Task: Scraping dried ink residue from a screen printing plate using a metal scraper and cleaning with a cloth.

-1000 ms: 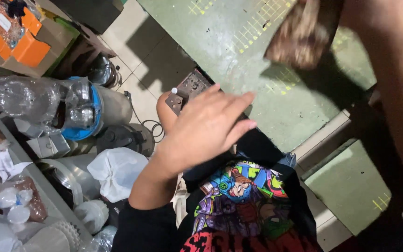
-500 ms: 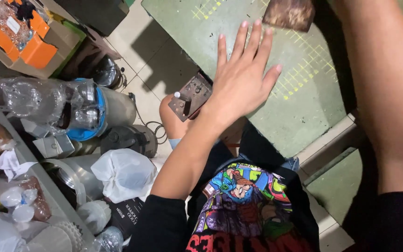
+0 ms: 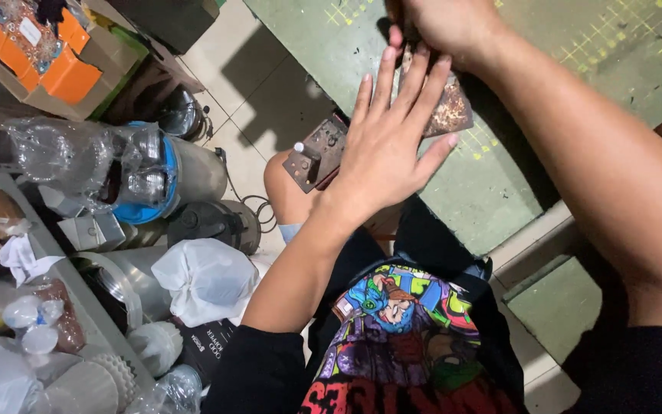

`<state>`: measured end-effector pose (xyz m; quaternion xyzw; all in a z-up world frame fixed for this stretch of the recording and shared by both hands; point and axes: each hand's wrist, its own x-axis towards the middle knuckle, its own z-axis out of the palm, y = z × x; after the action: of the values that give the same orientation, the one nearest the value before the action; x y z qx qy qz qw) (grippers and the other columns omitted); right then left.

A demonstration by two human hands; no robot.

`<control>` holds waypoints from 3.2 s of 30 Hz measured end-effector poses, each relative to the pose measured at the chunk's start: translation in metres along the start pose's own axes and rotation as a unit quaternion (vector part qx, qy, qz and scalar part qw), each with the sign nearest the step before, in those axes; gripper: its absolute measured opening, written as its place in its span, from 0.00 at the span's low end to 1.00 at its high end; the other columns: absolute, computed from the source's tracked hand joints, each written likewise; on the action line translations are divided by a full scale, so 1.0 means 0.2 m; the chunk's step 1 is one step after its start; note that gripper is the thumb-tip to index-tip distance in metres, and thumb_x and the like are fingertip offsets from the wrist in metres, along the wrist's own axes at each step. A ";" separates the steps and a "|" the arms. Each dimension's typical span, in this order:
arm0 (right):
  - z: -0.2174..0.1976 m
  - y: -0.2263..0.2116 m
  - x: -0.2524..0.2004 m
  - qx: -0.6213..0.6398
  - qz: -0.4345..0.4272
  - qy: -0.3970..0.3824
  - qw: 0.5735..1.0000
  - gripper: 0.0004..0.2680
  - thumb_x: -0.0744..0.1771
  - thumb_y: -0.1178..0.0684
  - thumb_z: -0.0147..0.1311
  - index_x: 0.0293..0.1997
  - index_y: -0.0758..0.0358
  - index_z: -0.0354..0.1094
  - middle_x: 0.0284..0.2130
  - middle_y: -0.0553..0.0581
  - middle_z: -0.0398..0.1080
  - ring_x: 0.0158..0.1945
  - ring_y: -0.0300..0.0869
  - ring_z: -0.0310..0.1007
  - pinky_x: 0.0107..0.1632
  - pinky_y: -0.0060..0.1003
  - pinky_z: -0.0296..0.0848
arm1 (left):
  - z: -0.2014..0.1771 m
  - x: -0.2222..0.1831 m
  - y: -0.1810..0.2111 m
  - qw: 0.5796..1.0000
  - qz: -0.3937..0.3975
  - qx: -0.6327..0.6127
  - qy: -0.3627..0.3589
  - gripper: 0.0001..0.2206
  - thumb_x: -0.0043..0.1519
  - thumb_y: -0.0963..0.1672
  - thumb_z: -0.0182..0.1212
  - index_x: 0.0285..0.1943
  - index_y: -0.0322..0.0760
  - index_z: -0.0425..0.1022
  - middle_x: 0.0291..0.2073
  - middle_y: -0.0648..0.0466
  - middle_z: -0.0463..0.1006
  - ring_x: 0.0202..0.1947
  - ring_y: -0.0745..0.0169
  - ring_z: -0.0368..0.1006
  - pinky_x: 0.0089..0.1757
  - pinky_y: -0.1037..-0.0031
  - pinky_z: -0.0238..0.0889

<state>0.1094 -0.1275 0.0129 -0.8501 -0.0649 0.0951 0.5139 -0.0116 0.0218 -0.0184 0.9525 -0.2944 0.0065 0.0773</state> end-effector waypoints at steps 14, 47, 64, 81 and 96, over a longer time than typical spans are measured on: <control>0.09 -0.10 -0.04 0.012 0.002 0.027 1.000 0.07 0.73 0.45 0.48 0.46 0.54 0.59 0.21 0.48 0.70 0.21 0.35 0.71 0.28 0.33 0.71 | -0.01 -0.07 -0.01 0.997 0.017 -0.058 0.040 0.30 0.72 0.55 0.47 0.81 0.47 0.50 0.79 0.49 0.51 0.80 0.38 0.45 0.73 0.44 0.36; -0.50 -0.29 -0.22 -0.187 -0.080 0.058 0.977 0.11 0.75 0.43 0.58 0.46 0.59 0.70 0.39 0.53 0.70 0.39 0.41 0.65 0.40 0.41 0.61 | -0.50 -0.12 -0.07 0.967 0.174 -0.120 -0.143 0.32 0.71 0.58 0.37 0.81 0.45 0.43 0.79 0.40 0.41 0.76 0.33 0.41 0.69 0.46 0.33; -0.27 -0.18 -0.51 -0.465 -0.234 0.164 0.838 0.12 0.67 0.44 0.57 0.53 0.54 0.68 0.39 0.58 0.72 0.34 0.52 0.76 0.33 0.46 0.75 | -0.19 0.98 -0.49 0.962 0.207 -0.158 -0.083 0.26 0.64 0.42 0.51 0.74 0.43 0.61 0.71 0.45 0.63 0.74 0.40 0.51 0.67 0.43 0.41; -0.41 0.19 -0.16 -0.411 -0.236 0.160 0.866 0.10 0.68 0.47 0.51 0.52 0.54 0.72 0.45 0.60 0.76 0.44 0.55 0.81 0.45 0.47 0.79 | 0.32 1.38 -0.61 0.926 0.252 -0.032 0.279 0.06 0.65 0.51 0.57 0.40 0.56 0.75 0.37 0.69 0.78 0.42 0.70 0.72 0.36 0.74 0.67; -0.45 0.13 -0.23 -0.365 -0.252 0.246 0.862 0.09 0.67 0.45 0.62 0.51 0.47 0.74 0.48 0.49 0.76 0.49 0.44 0.79 0.52 0.37 0.76 | -0.14 1.03 -0.63 0.955 0.193 -0.190 0.118 0.16 0.68 0.45 0.52 0.65 0.39 0.71 0.62 0.45 0.75 0.62 0.40 0.71 0.55 0.52 0.69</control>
<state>0.0863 -0.2261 0.0341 -0.9272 -0.1783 -0.2801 0.1731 0.2301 0.0126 0.0026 0.8377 -0.4573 0.0774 0.2885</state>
